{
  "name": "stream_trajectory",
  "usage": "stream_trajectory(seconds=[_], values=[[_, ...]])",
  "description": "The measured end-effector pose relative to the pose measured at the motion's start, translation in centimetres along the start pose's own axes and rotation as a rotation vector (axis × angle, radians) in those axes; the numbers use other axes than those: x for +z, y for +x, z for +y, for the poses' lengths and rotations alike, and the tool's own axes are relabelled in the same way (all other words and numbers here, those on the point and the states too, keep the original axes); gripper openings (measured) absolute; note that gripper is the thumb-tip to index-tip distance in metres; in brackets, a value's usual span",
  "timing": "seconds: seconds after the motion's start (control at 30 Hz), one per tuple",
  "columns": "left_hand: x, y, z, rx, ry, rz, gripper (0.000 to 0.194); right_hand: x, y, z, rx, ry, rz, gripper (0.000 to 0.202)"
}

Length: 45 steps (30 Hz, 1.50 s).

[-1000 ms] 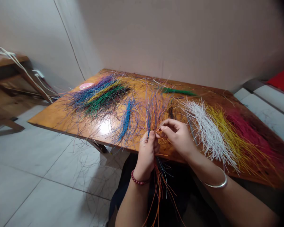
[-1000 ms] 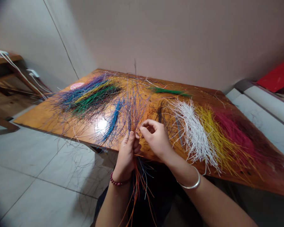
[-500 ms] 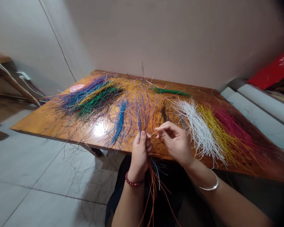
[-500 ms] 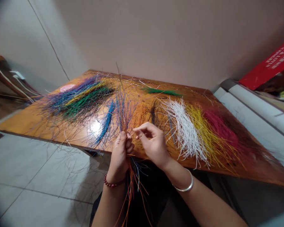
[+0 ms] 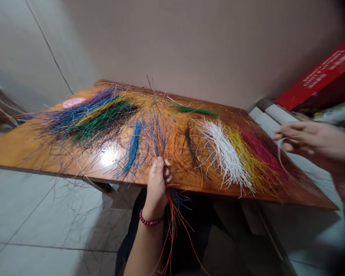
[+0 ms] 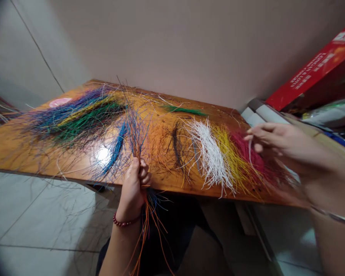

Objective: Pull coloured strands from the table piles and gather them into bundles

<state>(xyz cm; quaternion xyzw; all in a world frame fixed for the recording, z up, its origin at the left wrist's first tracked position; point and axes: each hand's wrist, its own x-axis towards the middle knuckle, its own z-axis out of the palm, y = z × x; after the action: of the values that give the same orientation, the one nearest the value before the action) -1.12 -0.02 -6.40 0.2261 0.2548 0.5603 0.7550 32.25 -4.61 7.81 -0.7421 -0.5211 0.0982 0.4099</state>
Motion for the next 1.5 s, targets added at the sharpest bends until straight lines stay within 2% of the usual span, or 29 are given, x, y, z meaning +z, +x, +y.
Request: stream_trajectory(seconds=[0.07, 0.1, 0.17, 0.27, 0.37, 0.43, 0.5, 0.57, 0.63, 0.73, 0.87, 1.07, 1.27, 1.37, 1.5], values=[[-0.1, 0.0, -0.1, 0.005, 0.016, 0.002, 0.039, 2.1, 1.7, 0.6, 0.150, 0.125, -0.278, 0.040], [-0.1, 0.0, -0.1, 0.007, 0.019, 0.003, 0.039, 3.5, 2.7, 0.8, 0.186, 0.148, -0.350, 0.037], [0.0, 0.0, -0.1, 0.007, 0.018, 0.008, 0.039, 6.4, 4.7, 1.3, 0.201, 0.122, -0.401, 0.033], [0.1, -0.2, 0.0, 0.002, 0.008, 0.007, 0.039, 10.3, 7.7, 2.2, 0.201, 0.013, -0.373, 0.025], [0.2, -0.2, 0.1, 0.001, 0.005, 0.007, 0.039, 12.6, 9.7, 2.6, 0.153, -0.152, -0.233, 0.023], [0.3, -0.2, 0.1, 0.004, 0.008, 0.007, 0.039, 13.3, 10.0, 2.3, 0.028, -0.294, -0.083, 0.029], [0.3, -0.2, 0.1, 0.000, 0.013, 0.004, 0.038, 13.5, 9.4, 1.5, -0.186, -0.423, -0.035, 0.030], [0.2, -0.1, 0.0, -0.009, 0.021, -0.005, 0.038, 13.5, 8.4, 0.7, -0.411, -0.535, -0.152, 0.026], [0.2, 0.0, 0.0, -0.011, 0.028, -0.017, 0.037, 13.5, 7.3, 0.2, -0.559, -0.660, -0.304, 0.024], [0.2, 0.1, 0.0, -0.004, 0.033, -0.028, 0.037, 13.7, 6.5, 0.3, -0.631, -0.839, -0.387, 0.026], [0.2, 0.1, 0.0, -0.011, 0.035, -0.033, 0.037, 14.2, 6.9, 1.2, -0.623, -0.952, -0.429, 0.025], [0.0, 0.1, -0.1, 0.003, 0.055, -0.034, 0.037, 13.2, 7.4, 0.6, -0.593, -0.959, -0.372, 0.023], [0.0, 0.3, -0.1, -0.006, 0.073, -0.015, 0.039, 9.8, 6.5, -1.4, -0.595, -1.000, -0.263, 0.023], [0.1, 0.3, 0.0, -0.008, 0.053, -0.008, 0.038, 6.9, 5.7, -2.7, -0.563, -1.019, -0.097, 0.024], [0.2, 0.2, 0.1, -0.008, 0.047, -0.004, 0.038, 1.9, 4.8, -3.3, -0.474, -0.965, 0.238, 0.027]])
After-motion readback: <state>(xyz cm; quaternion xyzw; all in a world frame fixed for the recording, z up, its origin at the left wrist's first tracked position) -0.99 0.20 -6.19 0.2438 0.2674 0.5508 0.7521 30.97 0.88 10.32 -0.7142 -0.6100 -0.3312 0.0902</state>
